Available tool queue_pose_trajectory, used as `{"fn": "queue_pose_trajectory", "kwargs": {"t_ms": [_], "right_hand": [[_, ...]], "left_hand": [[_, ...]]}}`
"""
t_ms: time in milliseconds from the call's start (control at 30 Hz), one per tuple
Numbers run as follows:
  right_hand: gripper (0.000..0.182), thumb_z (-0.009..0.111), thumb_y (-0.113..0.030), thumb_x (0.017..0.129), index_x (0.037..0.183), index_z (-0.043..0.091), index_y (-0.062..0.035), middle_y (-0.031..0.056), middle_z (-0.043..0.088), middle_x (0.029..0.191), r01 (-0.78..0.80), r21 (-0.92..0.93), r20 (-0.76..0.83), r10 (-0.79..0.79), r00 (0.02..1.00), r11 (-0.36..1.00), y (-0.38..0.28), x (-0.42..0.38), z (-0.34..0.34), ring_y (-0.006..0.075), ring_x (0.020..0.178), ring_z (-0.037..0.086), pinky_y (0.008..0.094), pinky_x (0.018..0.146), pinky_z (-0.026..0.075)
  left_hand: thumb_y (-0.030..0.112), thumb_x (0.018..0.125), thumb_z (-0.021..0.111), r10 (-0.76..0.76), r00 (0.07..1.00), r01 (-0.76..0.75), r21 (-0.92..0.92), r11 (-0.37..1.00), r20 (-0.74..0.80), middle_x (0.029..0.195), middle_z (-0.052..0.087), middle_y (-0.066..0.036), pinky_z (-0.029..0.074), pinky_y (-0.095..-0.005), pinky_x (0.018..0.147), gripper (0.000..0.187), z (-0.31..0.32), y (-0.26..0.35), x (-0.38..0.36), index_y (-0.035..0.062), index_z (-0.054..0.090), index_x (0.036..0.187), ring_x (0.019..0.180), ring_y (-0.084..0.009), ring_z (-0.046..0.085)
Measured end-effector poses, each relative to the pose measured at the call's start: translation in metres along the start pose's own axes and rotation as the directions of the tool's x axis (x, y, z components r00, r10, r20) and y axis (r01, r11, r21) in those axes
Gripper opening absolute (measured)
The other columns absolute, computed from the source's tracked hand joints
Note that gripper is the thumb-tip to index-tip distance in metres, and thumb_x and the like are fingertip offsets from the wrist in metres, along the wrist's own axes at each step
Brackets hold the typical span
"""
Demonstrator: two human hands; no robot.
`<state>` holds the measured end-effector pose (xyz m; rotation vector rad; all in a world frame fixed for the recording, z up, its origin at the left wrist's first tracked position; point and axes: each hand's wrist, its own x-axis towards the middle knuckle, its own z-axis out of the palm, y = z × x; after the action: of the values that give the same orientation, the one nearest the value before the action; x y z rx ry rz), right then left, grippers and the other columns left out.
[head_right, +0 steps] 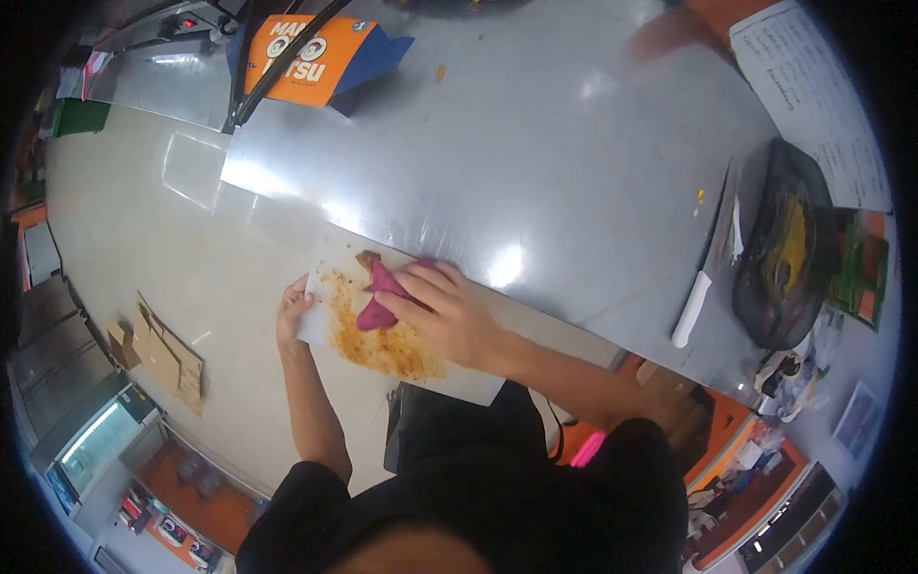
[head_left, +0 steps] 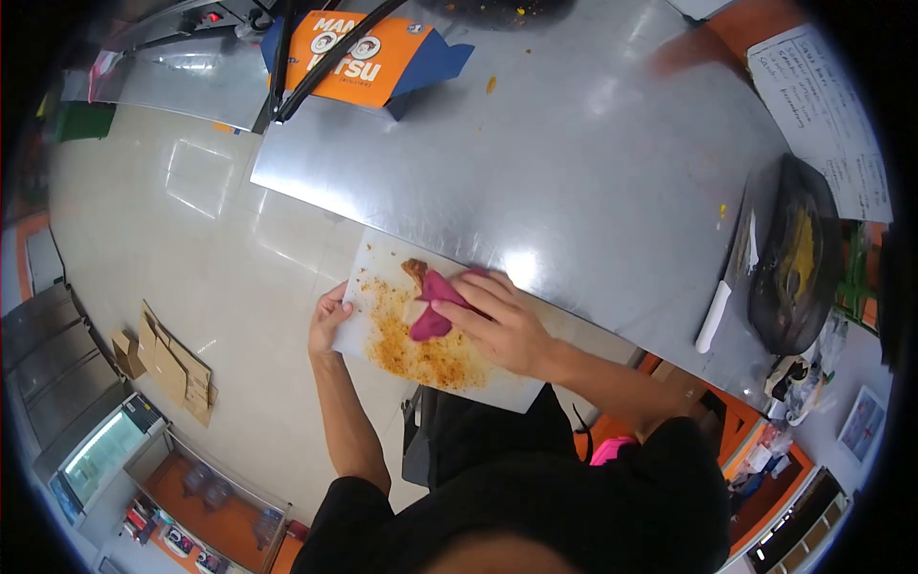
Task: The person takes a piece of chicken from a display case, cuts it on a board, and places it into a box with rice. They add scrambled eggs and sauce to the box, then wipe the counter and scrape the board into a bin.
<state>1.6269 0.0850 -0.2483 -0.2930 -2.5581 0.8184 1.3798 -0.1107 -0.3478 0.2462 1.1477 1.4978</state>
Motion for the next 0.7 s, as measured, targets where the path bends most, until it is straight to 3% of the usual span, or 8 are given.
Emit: {"fn": "queue_pose_trajectory", "kwargs": {"t_ms": [67, 100, 233, 333, 433, 467, 600, 700], "right_hand": [[0.037, 0.061, 0.001, 0.081, 0.118, 0.062, -0.0036, 0.0173, 0.058, 0.119, -0.232, 0.482, -0.022, 0.276, 0.961, 0.845, 0.0, -0.003, -0.009, 0.0325, 0.108, 0.056, 0.04, 0.092, 0.046], [0.038, 0.059, 0.003, 0.083, 0.121, 0.06, -0.0041, 0.0159, 0.059, 0.114, -0.262, 0.37, -0.097, 0.318, 0.943, 0.891, 0.008, -0.005, -0.017, 0.0311, 0.103, 0.057, 0.0353, 0.091, 0.044], [0.031, 0.049, -0.017, 0.097, 0.124, 0.058, -0.0027, 0.013, 0.063, 0.117, -0.521, 0.485, -0.277, 0.688, 0.67, 0.703, 0.086, 0.036, -0.076, 0.0205, 0.107, 0.058, 0.0294, 0.094, 0.043], [0.034, 0.048, -0.024, 0.098, 0.125, 0.057, -0.0042, 0.0172, 0.062, 0.118, -0.424, 0.119, -0.583, 0.409, 0.702, 0.898, 0.219, 0.076, -0.1, 0.031, 0.111, 0.058, 0.0336, 0.096, 0.043], [0.036, 0.052, -0.026, 0.093, 0.122, 0.057, -0.0064, 0.0157, 0.057, 0.124, -0.601, -0.23, -0.635, 0.351, 0.689, 0.765, 0.302, 0.141, -0.11, 0.0345, 0.115, 0.052, 0.047, 0.096, 0.039], [0.035, 0.053, -0.026, 0.091, 0.121, 0.056, -0.0077, 0.0135, 0.056, 0.125, -0.703, -0.331, -0.648, 0.391, 0.654, 0.629, 0.309, 0.162, -0.102, 0.0338, 0.117, 0.05, 0.0507, 0.096, 0.037], [0.036, 0.056, -0.025, 0.085, 0.118, 0.055, -0.0105, 0.0094, 0.056, 0.123, -0.755, -0.394, -0.656, 0.415, 0.631, 0.525, 0.285, 0.19, -0.06, 0.0306, 0.119, 0.047, 0.0528, 0.098, 0.032], [0.034, 0.058, -0.019, 0.081, 0.113, 0.056, -0.0112, 0.008, 0.057, 0.117, -0.479, -0.466, -0.456, 0.262, 0.85, 0.744, 0.251, 0.177, -0.048, 0.0281, 0.116, 0.047, 0.0504, 0.098, 0.032]], "left_hand": [[0.018, 0.079, 0.071, 0.008, 1.0, -0.008, 0.003, 1.0, -0.01, 0.111, 0.065, -0.018, 0.051, -0.0291, 0.086, 0.059, 0.001, 0.0, -0.003, -0.0117, 0.05, 0.126, 0.096, -0.0211, 0.066], [0.018, 0.079, 0.071, 0.003, 1.0, -0.003, 0.011, 1.0, 0.002, 0.111, 0.065, -0.018, 0.05, -0.0292, 0.087, 0.06, 0.0, -0.001, -0.002, -0.0118, 0.05, 0.126, 0.096, -0.021, 0.066], [0.017, 0.078, 0.07, -0.023, 1.0, 0.023, 0.012, 1.0, 0.011, 0.112, 0.065, -0.018, 0.05, -0.0296, 0.088, 0.06, -0.001, 0.0, -0.004, -0.0124, 0.049, 0.126, 0.097, -0.0209, 0.065], [0.016, 0.078, 0.07, -0.006, 1.0, 0.006, 0.009, 1.0, 0.022, 0.113, 0.065, -0.018, 0.05, -0.0297, 0.088, 0.06, -0.002, -0.001, -0.001, -0.0125, 0.049, 0.126, 0.098, -0.0204, 0.065], [0.016, 0.078, 0.069, 0.002, 1.0, -0.002, 0.023, 1.0, -0.004, 0.113, 0.065, -0.018, 0.049, -0.0298, 0.088, 0.06, -0.004, -0.002, 0.002, -0.0126, 0.049, 0.127, 0.099, -0.0202, 0.065], [0.016, 0.078, 0.069, 0.008, 1.0, -0.008, 0.025, 1.0, -0.002, 0.113, 0.065, -0.018, 0.049, -0.0298, 0.088, 0.06, -0.002, -0.001, 0.004, -0.0126, 0.049, 0.127, 0.099, -0.0202, 0.065], [0.015, 0.078, 0.07, -0.001, 1.0, 0.001, -0.006, 1.0, -0.015, 0.111, 0.065, -0.017, 0.05, -0.0292, 0.087, 0.059, -0.005, -0.007, 0.005, -0.0121, 0.05, 0.126, 0.096, -0.0197, 0.066], [0.016, 0.078, 0.07, 0.015, 1.0, -0.015, -0.019, 1.0, 0.002, 0.11, 0.066, -0.017, 0.051, -0.0291, 0.085, 0.058, -0.001, -0.007, 0.017, -0.0115, 0.051, 0.125, 0.093, -0.0198, 0.066]]}}
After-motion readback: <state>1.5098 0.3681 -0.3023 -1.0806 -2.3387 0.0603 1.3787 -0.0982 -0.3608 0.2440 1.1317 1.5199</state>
